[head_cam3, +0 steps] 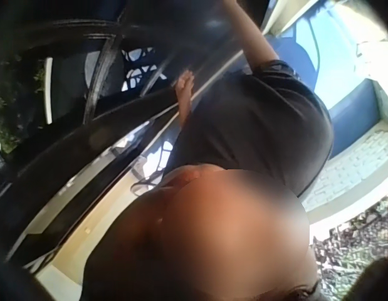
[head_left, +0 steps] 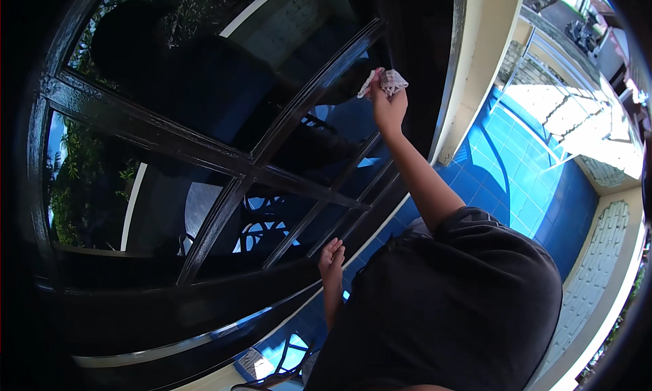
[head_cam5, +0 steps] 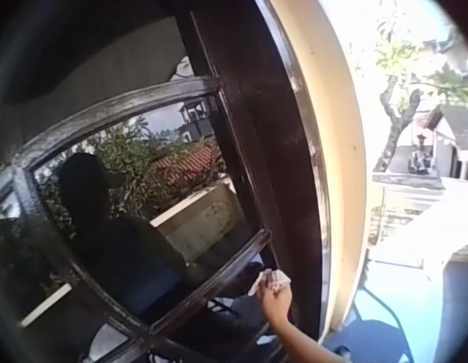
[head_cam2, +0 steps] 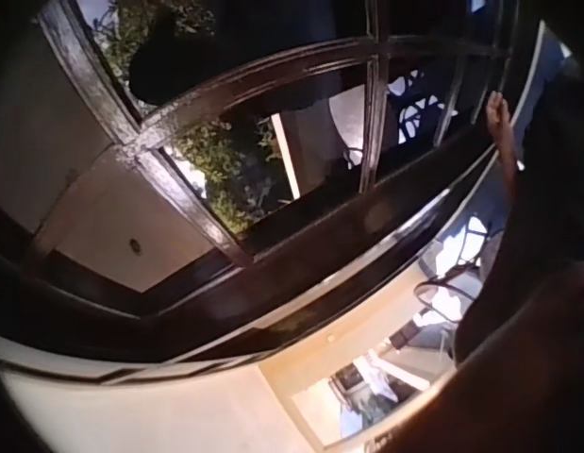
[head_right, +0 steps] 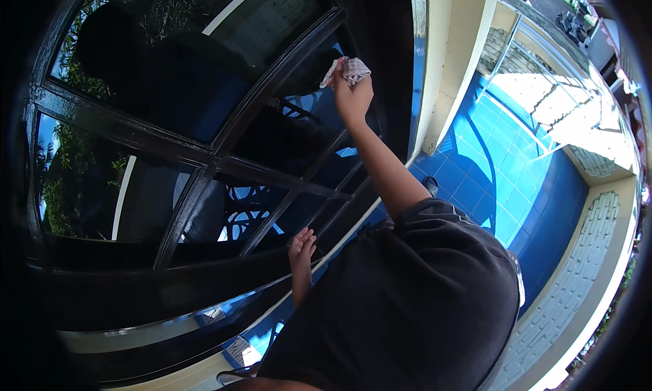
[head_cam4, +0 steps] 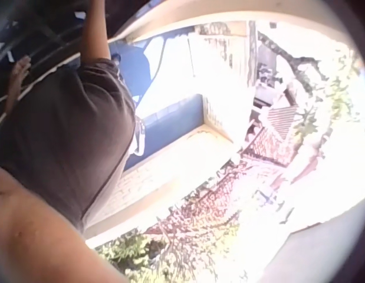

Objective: Cleaning the glass panes of a door using a cloth.

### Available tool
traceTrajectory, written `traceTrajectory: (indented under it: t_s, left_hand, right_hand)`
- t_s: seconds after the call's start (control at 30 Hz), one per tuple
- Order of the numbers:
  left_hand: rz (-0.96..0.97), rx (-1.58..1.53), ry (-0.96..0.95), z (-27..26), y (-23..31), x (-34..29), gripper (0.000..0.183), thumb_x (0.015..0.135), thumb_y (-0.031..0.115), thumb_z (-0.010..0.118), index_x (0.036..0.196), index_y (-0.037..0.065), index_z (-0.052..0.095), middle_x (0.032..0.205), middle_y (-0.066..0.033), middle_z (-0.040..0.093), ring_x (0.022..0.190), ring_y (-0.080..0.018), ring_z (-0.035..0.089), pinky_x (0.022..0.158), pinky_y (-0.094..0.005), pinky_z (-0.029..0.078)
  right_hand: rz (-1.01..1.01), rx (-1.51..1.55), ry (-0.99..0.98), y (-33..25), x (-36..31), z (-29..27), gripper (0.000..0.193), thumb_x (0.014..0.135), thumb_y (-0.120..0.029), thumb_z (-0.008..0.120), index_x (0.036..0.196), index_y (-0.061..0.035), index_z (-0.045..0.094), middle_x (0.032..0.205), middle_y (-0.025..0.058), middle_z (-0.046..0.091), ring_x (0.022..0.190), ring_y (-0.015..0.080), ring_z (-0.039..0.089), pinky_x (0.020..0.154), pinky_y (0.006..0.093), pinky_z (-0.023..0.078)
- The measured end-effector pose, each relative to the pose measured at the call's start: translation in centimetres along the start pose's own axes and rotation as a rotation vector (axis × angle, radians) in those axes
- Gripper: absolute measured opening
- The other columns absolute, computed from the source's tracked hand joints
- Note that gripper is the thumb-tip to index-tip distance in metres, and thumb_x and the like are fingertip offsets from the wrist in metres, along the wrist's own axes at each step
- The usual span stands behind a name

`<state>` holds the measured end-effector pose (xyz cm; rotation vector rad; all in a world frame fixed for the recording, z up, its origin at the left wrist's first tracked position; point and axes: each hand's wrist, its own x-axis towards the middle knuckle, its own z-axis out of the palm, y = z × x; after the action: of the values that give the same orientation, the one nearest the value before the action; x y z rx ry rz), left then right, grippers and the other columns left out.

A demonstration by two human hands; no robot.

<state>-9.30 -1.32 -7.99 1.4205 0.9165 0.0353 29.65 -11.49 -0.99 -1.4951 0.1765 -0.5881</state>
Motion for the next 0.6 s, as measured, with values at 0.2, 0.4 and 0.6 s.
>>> traceTrajectory:
  t_s: [0.2,0.4,0.6]
  left_hand:
    - [0.009,-0.047,-0.035,-0.6,-0.1,0.3,0.048,0.104,0.016,0.060,0.149,0.002,0.051,0.145,-0.0185,0.059,0.132,-0.0279,0.059,0.117,-0.0454,0.041]
    - [0.050,-0.118,0.067,-1.0,-0.3,-0.3,0.047,0.104,0.016,0.061,0.148,0.002,0.052,0.144,-0.0182,0.061,0.132,-0.0281,0.059,0.116,-0.0451,0.041]
    - [0.097,-0.132,0.009,-1.2,-2.2,-0.2,0.046,0.104,0.017,0.062,0.146,0.001,0.054,0.143,-0.0191,0.061,0.132,-0.0276,0.059,0.116,-0.0453,0.042]
  right_hand:
    - [-0.245,-0.087,0.088,-3.7,3.8,0.6,0.033,0.093,-0.033,0.074,0.107,-0.0037,0.070,0.098,0.0158,0.073,0.089,0.0339,0.071,0.082,0.0403,0.054]
    - [-0.147,-0.056,0.014,-2.4,0.8,0.4,0.027,0.094,-0.028,0.075,0.105,-0.0030,0.071,0.092,0.0131,0.073,0.081,0.0291,0.070,0.080,0.0366,0.054]
    - [-0.411,0.118,-0.185,-5.3,-1.1,-0.2,0.021,0.097,-0.021,0.071,0.107,-0.0027,0.070,0.098,0.0115,0.071,0.082,0.0259,0.067,0.081,0.0340,0.054]
